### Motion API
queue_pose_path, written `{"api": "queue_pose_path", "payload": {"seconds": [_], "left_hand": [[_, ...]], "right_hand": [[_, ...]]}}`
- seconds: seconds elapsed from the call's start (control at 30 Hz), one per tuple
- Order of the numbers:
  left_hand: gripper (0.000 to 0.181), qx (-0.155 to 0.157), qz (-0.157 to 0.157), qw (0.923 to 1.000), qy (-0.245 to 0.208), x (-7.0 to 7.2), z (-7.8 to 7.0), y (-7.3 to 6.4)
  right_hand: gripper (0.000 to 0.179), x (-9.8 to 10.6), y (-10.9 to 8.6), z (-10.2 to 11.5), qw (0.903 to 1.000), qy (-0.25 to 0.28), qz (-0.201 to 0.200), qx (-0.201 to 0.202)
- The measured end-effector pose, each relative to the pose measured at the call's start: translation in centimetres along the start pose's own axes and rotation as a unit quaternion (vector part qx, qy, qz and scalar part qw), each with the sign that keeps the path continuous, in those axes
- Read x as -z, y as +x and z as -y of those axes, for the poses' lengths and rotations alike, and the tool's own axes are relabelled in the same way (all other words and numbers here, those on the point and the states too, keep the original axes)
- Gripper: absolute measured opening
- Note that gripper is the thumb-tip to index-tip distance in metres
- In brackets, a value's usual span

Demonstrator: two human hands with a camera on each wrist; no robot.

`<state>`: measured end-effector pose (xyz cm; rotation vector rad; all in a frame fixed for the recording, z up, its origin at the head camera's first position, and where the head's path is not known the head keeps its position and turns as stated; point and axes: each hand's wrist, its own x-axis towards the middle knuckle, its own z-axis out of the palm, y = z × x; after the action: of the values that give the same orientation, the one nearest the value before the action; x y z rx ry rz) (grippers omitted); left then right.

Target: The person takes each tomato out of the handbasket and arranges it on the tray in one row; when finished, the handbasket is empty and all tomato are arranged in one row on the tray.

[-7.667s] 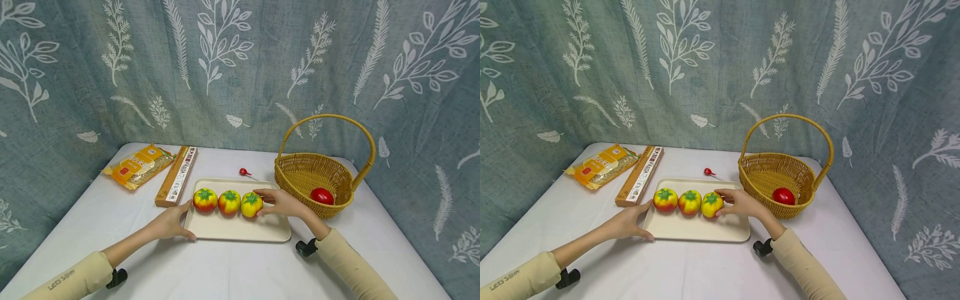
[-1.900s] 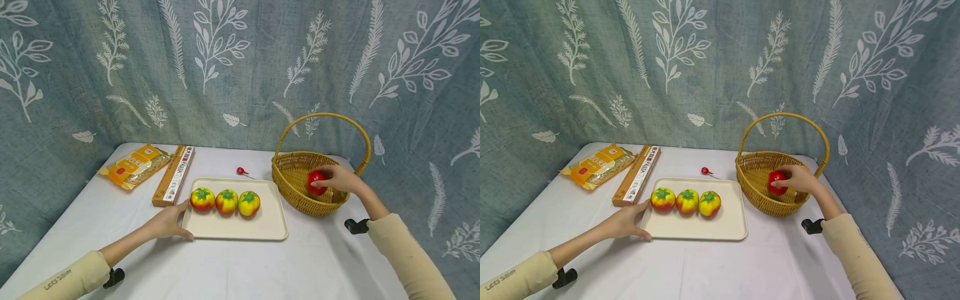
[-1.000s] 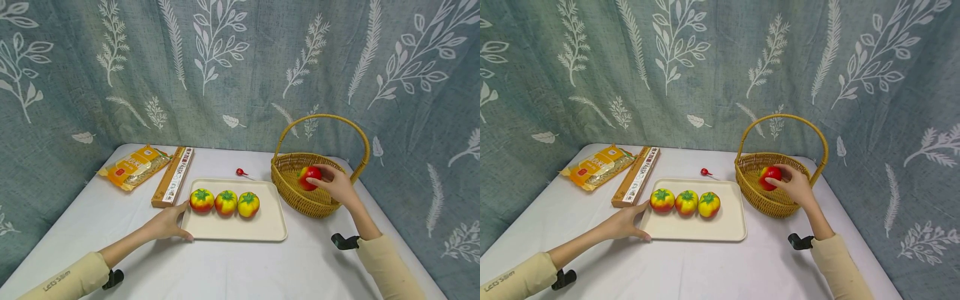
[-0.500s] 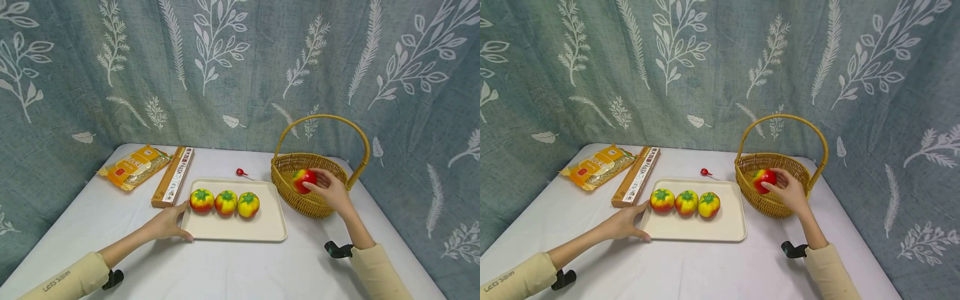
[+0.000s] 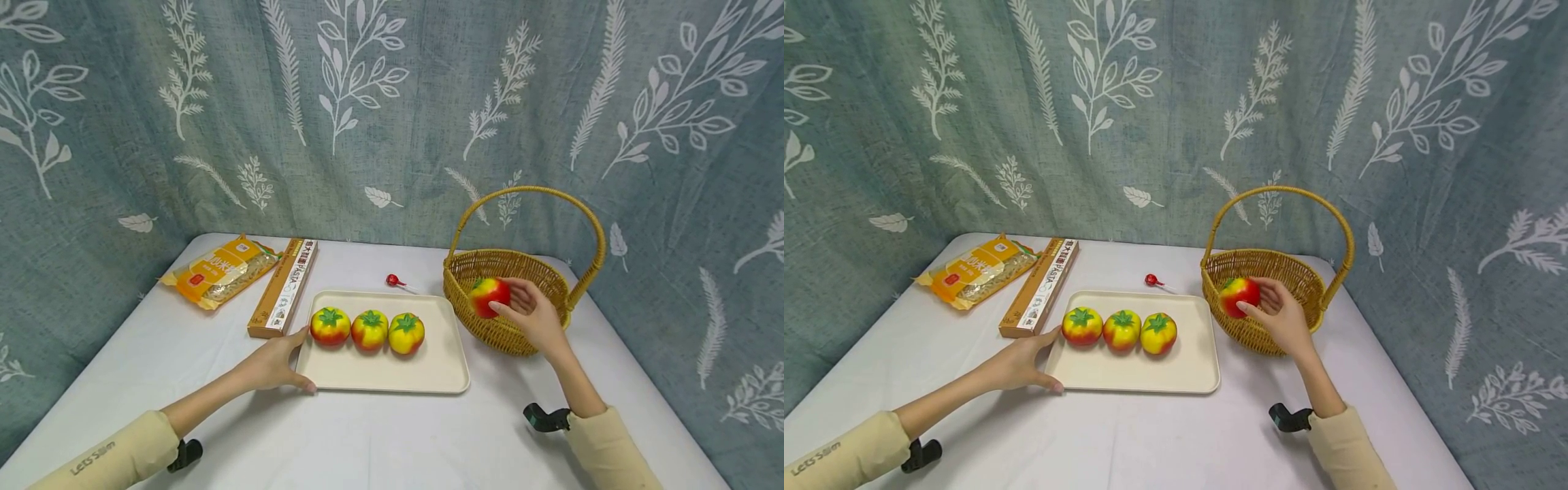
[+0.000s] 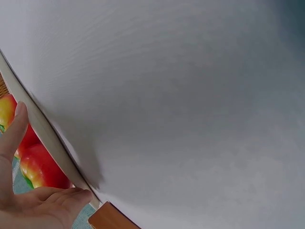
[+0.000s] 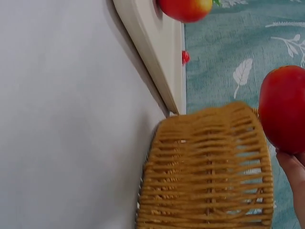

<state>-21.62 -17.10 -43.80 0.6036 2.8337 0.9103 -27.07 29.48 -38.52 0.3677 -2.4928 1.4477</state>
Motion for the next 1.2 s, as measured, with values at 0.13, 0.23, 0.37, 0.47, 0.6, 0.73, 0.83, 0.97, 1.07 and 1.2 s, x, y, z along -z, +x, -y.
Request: {"api": "queue_pose_path", "payload": {"seconds": [0.13, 0.23, 0.37, 0.47, 0.6, 0.73, 0.83, 0.97, 1.07, 1.2], "left_hand": [[0.117, 0.002, 0.002, 1.0, -0.001, 0.0, -0.1, 0.0], [0.117, 0.002, 0.002, 1.0, -0.001, 0.0, -0.1, 0.0], [0.117, -0.001, 0.001, 1.0, 0.001, 0.0, -0.2, 0.0], [0.117, -0.002, 0.001, 1.0, 0.002, 0.0, -0.1, 0.0], [0.117, -0.001, 0.001, 1.0, 0.001, 0.0, 0.0, 0.0], [0.117, -0.001, 0.001, 1.0, 0.001, 0.0, 0.0, 0.0], [0.117, -0.002, 0.0, 1.0, -0.001, 0.0, 0.0, 0.0], [0.115, -0.002, -0.001, 1.0, -0.003, 0.0, -0.1, 0.0], [0.115, -0.002, -0.002, 1.0, -0.002, 0.1, -0.1, 0.1], [0.115, -0.002, -0.002, 1.0, 0.0, 0.1, -0.2, 0.1]], "right_hand": [[0.059, -0.6, -0.4, 0.1, 0.9997, 0.017, 0.013, 0.009], [0.058, -1.0, -0.7, 0.0, 0.9993, 0.031, 0.019, 0.013], [0.058, -1.6, -1.1, -0.2, 0.9981, 0.049, 0.03, 0.023], [0.06, -1.8, -1.3, -0.3, 0.9965, 0.063, 0.042, 0.035], [0.062, -2.2, -1.5, -0.4, 0.9957, 0.062, 0.054, 0.042], [0.06, -2.6, -1.7, -0.5, 0.9955, 0.057, 0.066, 0.037], [0.059, -3.1, -2.0, -0.5, 0.9945, 0.067, 0.077, 0.024], [0.059, -3.7, -2.2, -0.7, 0.993, 0.074, 0.091, 0.015], [0.059, -4.1, -2.2, -0.8, 0.9918, 0.074, 0.102, 0.022], [0.059, -4.5, -2.2, -1.1, 0.9902, 0.067, 0.119, 0.029]]}}
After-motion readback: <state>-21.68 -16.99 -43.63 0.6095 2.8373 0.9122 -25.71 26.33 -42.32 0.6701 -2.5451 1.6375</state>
